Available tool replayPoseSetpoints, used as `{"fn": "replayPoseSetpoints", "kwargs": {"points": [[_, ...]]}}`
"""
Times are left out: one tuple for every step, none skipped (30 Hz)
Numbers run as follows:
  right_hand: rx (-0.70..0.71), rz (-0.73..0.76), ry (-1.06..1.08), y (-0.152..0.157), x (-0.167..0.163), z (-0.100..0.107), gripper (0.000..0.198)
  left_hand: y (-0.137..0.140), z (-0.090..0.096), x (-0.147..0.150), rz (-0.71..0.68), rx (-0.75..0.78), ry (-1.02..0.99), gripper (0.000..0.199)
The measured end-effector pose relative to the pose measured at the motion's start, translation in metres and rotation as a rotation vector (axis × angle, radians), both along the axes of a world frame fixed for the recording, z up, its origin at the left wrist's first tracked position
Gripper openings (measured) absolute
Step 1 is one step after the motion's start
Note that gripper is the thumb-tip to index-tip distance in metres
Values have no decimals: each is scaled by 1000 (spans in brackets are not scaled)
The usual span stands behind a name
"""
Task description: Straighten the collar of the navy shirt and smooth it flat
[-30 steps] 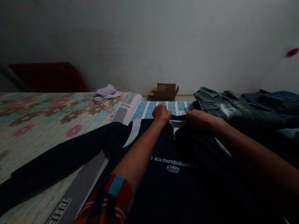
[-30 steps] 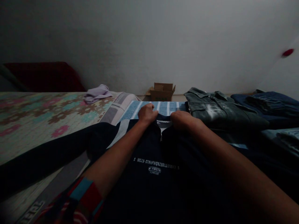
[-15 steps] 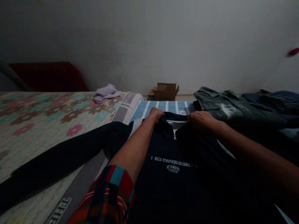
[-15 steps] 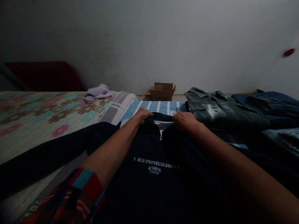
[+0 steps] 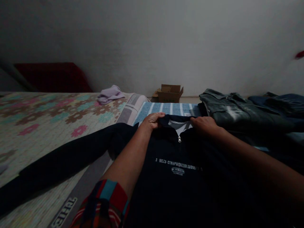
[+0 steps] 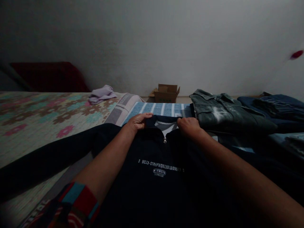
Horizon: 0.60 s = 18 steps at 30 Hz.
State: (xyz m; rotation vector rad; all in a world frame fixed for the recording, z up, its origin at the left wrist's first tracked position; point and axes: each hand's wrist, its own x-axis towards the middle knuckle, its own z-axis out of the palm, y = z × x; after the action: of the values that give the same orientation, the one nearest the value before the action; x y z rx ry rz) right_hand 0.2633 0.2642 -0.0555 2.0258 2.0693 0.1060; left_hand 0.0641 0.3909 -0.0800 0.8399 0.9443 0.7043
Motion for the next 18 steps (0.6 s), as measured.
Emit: {"fn": "replayPoseSetpoints", "kwargs": {"points": [[0, -10, 5, 1, 0, -1, 32, -1, -1, -2, -5, -2, -19, 22], [1, -20, 10, 2, 1, -2, 32, -2, -2, -3, -10, -5, -34, 22], [1, -29, 14, 3, 2, -3, 32, -3, -2, -4, -14, -8, -46, 23], [2, -38, 19, 5, 2, -4, 33, -4, -3, -5, -16, -11, -56, 24], [2, -47, 23, 7, 3, -4, 33, -4, -4, -5, -16, -12, -64, 24], [1, -56, 26, 9, 3, -5, 33, -4, -5, -5, -12, -13, -71, 24], [0, -63, 30, 10, 3, -6, 33, -4, -6, -5, -8, -13, -76, 24], [-1, -69, 33, 12, 3, -7, 33, -5, -7, -4, -3, -14, -80, 24], [0, -75, 35, 13, 3, -7, 33, -5, -8, -4, 1, -14, -83, 23], [4, -81, 36, 14, 2, -8, 32, -6, -9, -3, 5, -14, -84, 23], [10, -86, 36, 15, 2, -9, 32, -7, -10, -3, 9, -14, -85, 22], [16, -87, 36, 14, 1, -9, 32, -7, -11, -3, 14, -12, -84, 23], [19, -81, 36, 13, 1, -8, 32, -8, -11, -3, 21, -10, -84, 24], [16, -68, 37, 12, 0, -7, 32, -9, -11, -4, 28, -6, -84, 26], [8, -47, 39, 10, -1, -4, 32, -9, -11, -4, 34, -1, -85, 28], [-3, -24, 41, 8, -2, -1, 31, -10, -11, -5, 38, 5, -87, 30], [-14, -1, 43, 7, -3, 4, 30, -10, -11, -5, 40, 11, -91, 32], [-22, 18, 43, 6, -5, 10, 30, -11, -10, -6, 39, 17, -95, 33]]}}
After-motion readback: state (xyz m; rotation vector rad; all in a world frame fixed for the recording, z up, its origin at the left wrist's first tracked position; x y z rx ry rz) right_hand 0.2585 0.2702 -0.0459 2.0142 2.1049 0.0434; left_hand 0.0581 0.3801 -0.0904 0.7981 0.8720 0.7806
